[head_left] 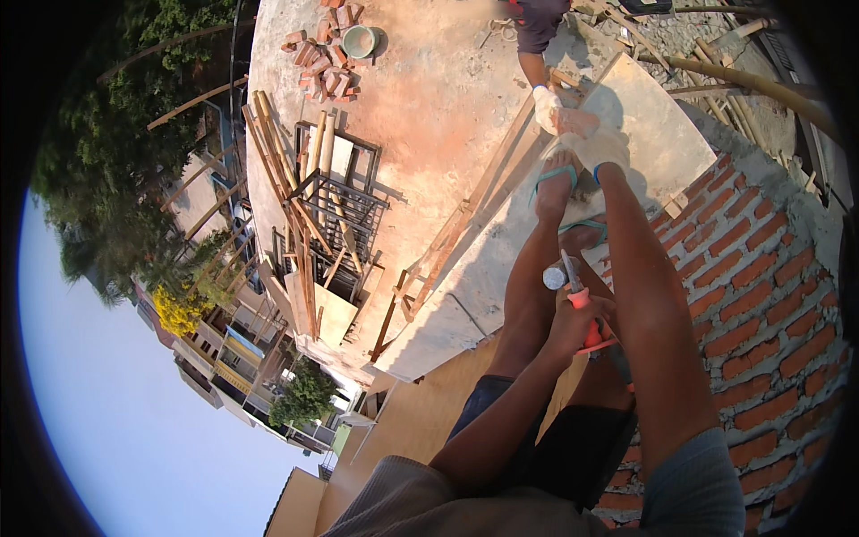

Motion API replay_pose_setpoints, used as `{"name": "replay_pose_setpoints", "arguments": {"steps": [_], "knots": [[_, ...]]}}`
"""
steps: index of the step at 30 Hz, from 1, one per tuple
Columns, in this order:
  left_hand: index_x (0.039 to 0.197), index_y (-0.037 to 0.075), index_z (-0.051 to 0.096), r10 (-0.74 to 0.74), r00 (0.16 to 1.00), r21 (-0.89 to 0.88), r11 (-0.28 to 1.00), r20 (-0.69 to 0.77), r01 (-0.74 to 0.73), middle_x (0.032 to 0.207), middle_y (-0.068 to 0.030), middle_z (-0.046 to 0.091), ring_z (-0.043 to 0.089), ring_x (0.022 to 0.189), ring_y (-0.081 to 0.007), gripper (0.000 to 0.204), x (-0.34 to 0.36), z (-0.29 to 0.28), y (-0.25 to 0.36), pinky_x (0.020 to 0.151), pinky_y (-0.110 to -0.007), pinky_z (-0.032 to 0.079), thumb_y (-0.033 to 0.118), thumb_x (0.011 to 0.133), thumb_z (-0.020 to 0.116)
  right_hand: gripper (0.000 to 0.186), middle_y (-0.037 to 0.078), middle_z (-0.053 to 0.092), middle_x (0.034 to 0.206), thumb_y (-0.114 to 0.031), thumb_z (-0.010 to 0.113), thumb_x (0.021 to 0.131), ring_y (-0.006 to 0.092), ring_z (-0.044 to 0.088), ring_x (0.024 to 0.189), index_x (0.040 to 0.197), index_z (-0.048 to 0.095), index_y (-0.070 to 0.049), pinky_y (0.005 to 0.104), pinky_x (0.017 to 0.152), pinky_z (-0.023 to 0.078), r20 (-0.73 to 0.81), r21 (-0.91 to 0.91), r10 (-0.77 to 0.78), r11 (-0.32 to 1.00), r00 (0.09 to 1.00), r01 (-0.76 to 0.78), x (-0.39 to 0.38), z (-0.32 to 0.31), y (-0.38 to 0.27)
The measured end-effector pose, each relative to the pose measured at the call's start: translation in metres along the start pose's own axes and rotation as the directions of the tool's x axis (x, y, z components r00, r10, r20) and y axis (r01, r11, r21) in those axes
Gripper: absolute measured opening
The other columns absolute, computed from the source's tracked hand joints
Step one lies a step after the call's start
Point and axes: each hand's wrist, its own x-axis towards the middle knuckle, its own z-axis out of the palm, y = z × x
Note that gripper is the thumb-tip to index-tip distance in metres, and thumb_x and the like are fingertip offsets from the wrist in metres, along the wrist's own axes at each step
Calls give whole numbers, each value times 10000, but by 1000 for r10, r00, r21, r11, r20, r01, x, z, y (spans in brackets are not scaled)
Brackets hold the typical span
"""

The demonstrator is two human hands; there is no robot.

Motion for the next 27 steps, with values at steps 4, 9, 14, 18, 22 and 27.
{"name": "replay_pose_setpoints", "arguments": {"steps": [4,9,14,18,22,27], "knots": [[932,-8,668,-7,999,59,998,-35,9,785,-59,635,618,602,-138,217,0,0,-10,563,-273,483,197,872,630,1028,258,514,1335,-569,763,695,397,539,1221,1473,325,-58,445,988,472,46,20,17,1000,999,-17,-6,-5,-7],[941,-8,661,42,999,99,994,-25,-40,768,-53,620,615,596,-138,247,0,0,-14,573,-283,488,229,877,633,1005,258,494,1339,-570,771,685,389,555,1202,1437,348,-56,453,983,473,23,37,33,999,999,-34,-6,-5,-11],[1103,-27,558,-15,999,65,998,-41,18,824,-66,618,627,688,-142,351,-1,-2,-21,632,-289,498,231,876,631,972,223,534,1334,-584,767,670,380,558,1204,1400,391,-64,449,978,479,-16,24,54,998,998,-53,-2,3,-17],[1195,-14,593,20,996,174,985,-90,-4,1077,-87,632,604,973,-137,390,1,0,-29,832,-295,493,291,954,563,962,218,523,1352,-588,769,656,370,550,1224,1390,414,-78,435,975,483,11,-4,45,999,999,-45,-1,14,-27],[1203,-2,606,-40,996,200,978,-83,56,1083,-86,651,612,961,-130,365,4,-5,-36,833,-289,490,269,970,530,948,221,535,1342,-588,762,671,365,528,1253,1391,438,-63,433,996,466,-18,-64,-58,996,998,57,3,35,-28],[1115,16,627,-64,997,279,957,-54,76,984,-67,651,618,886,-108,279,10,-18,-47,702,-272,503,207,973,482,919,210,538,1356,-545,728,712,376,511,1269,1443,419,-83,447,1029,429,112,-66,-356,929,928,365,-7,40,-36]]}}
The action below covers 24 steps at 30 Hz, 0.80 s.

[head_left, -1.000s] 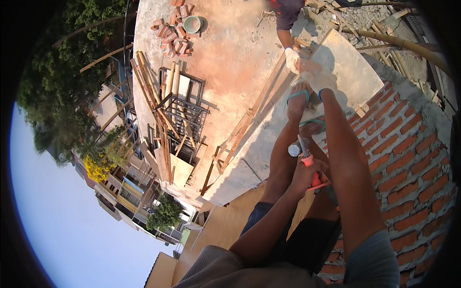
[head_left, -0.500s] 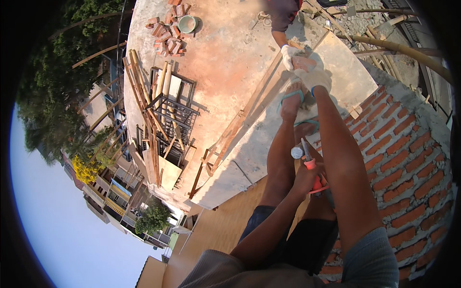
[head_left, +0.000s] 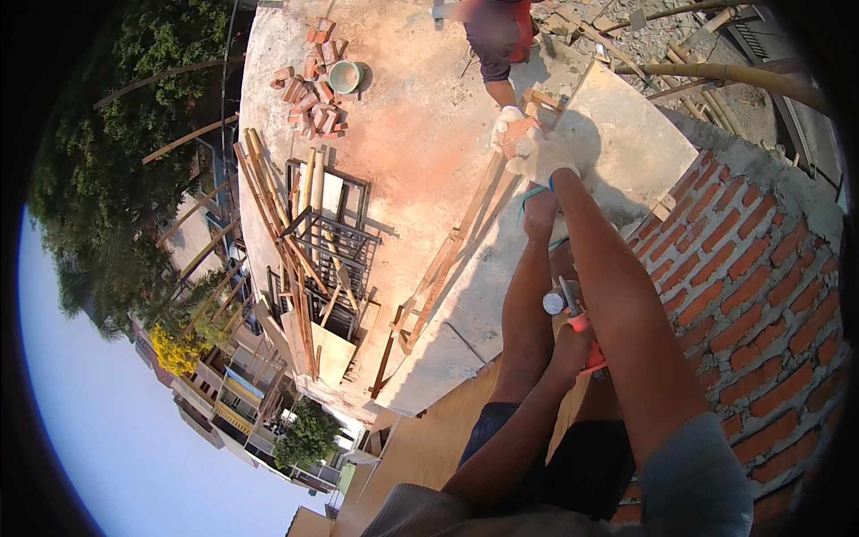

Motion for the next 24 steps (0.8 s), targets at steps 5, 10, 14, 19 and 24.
{"name": "replay_pose_setpoints", "arguments": {"steps": [5,10,14,19,24], "knots": [[1288,-16,539,-37,999,-113,993,-2,36,1157,-88,615,615,1033,-157,460,0,-6,-7,874,-293,481,282,943,605,722,174,642,1224,-367,627,854,311,634,1092,1500,370,-173,433,920,480,480,110,-540,819,691,564,-75,-44,-108],[1440,27,412,321,703,-396,916,634,-61,1159,-90,598,599,1042,-164,464,-12,-24,-6,915,-238,473,242,1035,480,746,107,725,921,-296,646,859,221,712,727,1516,318,-165,391,699,583,562,637,-780,620,274,459,-176,-62,-234],[1461,22,365,311,874,32,937,373,-347,1174,-108,598,606,1043,-180,514,-7,-40,-8,915,-266,497,241,1017,504,635,202,658,1180,-323,664,800,350,670,1033,1317,473,-7,499,858,529,377,190,-474,880,796,435,-189,-85,-184],[1284,-9,491,305,938,-542,822,164,-173,1155,-138,594,627,992,-310,456,2,-42,7,866,-424,558,181,877,568,442,176,669,1057,-318,599,890,389,653,930,1227,527,-41,475,819,511,-119,136,-186,970,975,201,-291,-157,16],[1453,-19,371,335,900,-454,872,280,-184,1114,-188,571,580,1016,-297,602,-17,-46,57,924,-414,503,284,941,460,406,61,659,841,-182,697,876,170,676,774,1249,597,-57,338,736,551,-690,239,148,971,708,30,-506,-235,116]]}}
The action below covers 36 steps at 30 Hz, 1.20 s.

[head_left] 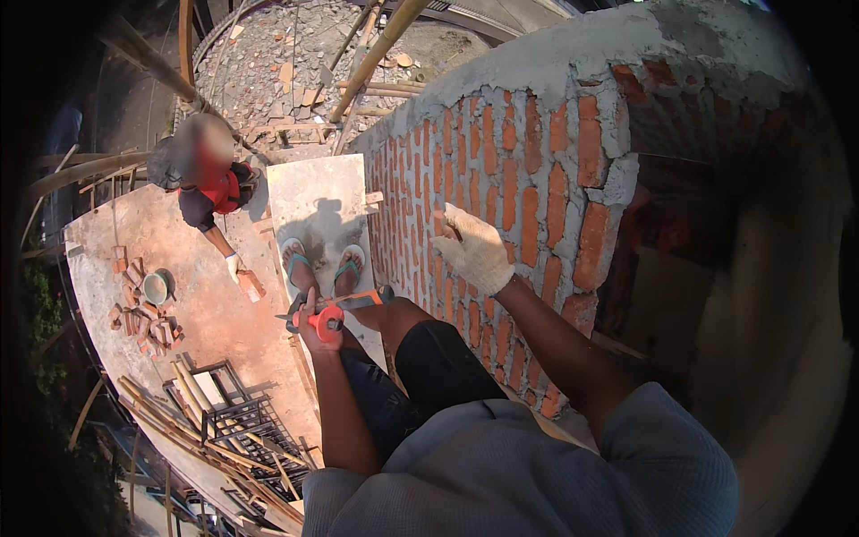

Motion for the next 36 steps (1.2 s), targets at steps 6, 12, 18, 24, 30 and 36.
{"name": "replay_pose_setpoints", "arguments": {"steps": [6,12,18,24,30,36], "knots": [[1365,-34,496,169,985,45,984,35,-171,996,-135,603,609,907,-259,505,-35,12,65,801,-375,548,267,960,498,581,176,622,1140,-202,722,871,239,616,1042,1349,483,27,342,914,493,-789,90,306,915,533,-392,-40,-198,25],[1422,-24,437,330,941,154,936,-70,-316,913,-97,579,598,841,-212,547,-77,-26,131,733,-329,534,226,939,500,1140,305,280,1519,-555,782,717,425,324,1397,1514,196,11,445,1127,332,-533,-90,513,757,673,-648,-4,-212,91],[1266,14,506,391,873,75,919,-293,-387,943,-114,609,610,820,-233,451,-166,-109,128,683,-334,533,150,838,470,1206,314,308,1507,-587,786,665,414,378,1373,1511,193,34,422,1122,339,-499,40,681,635,535,-772,0,-203,108],[1167,81,548,174,857,-26,977,-485,-213,1117,-122,592,628,875,-271,364,-222,-173,103,726,-418,550,267,869,451,1159,304,407,1446,-566,801,647,404,444,1322,1478,273,48,425,1093,371,-463,102,658,705,593,-702,29,-234,113],[1084,46,549,237,809,57,968,-538,-245,1366,-149,562,625,904,-254,307,-241,-193,80,743,-383,551,229,867,434,1119,287,425,1436,-543,809,643,401,450,1312,1462,318,41,431,1085,377,-478,56,682,652,553,-756,40,-232,112],[1098,111,428,319,831,137,948,-456,-289,1329,-168,534,619,928,-345,340,-256,-178,111,764,-442,572,120,768,508,1099,275,418,1445,-523,808,653,395,419,1337,1460,322,41,421,1103,360,-541,85,641,685,544,-723,37,-226,113]]}}
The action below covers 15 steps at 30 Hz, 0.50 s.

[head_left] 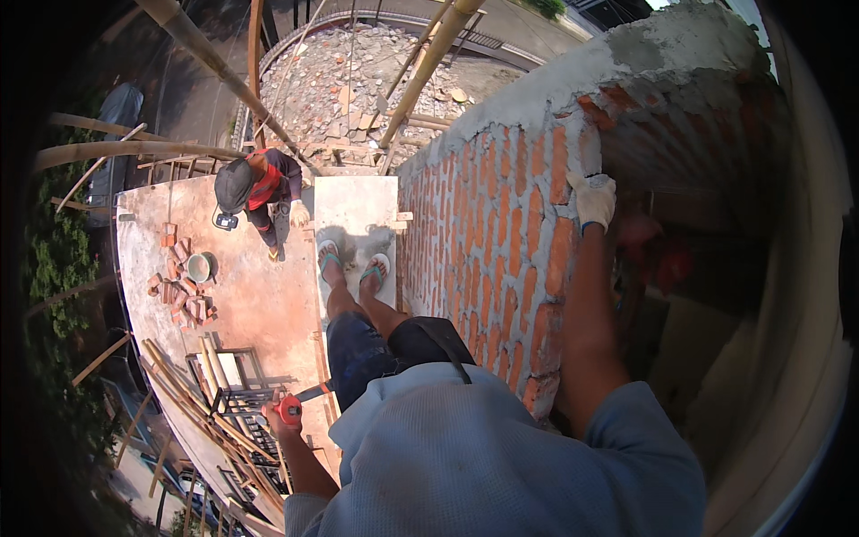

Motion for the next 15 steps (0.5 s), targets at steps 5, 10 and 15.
{"name": "replay_pose_setpoints", "arguments": {"steps": [5,10,15], "knots": [[967,117,371,76,995,138,987,57,-83,1358,-170,519,590,976,-384,168,-10,40,27,801,-484,544,151,858,494,1020,266,431,1434,-438,832,683,390,422,1334,1434,352,58,418,1115,347,-140,80,-50,995,989,61,2,15,13],[939,86,468,62,990,213,973,129,-89,1315,-98,509,603,891,-268,143,-18,97,40,752,-443,538,223,902,489,867,250,482,1399,-357,819,753,385,451,1312,1391,420,74,410,1097,372,-291,373,42,925,956,73,6,23,40],[1425,-64,375,-8,983,316,947,182,-51,918,-50,525,565,825,-208,624,-34,149,51,739,-380,527,257,911,525,779,237,516,1335,-295,824,759,369,482,1271,1356,458,49,410,1063,403,-377,198,-206,935,903,295,7,22,50]]}}
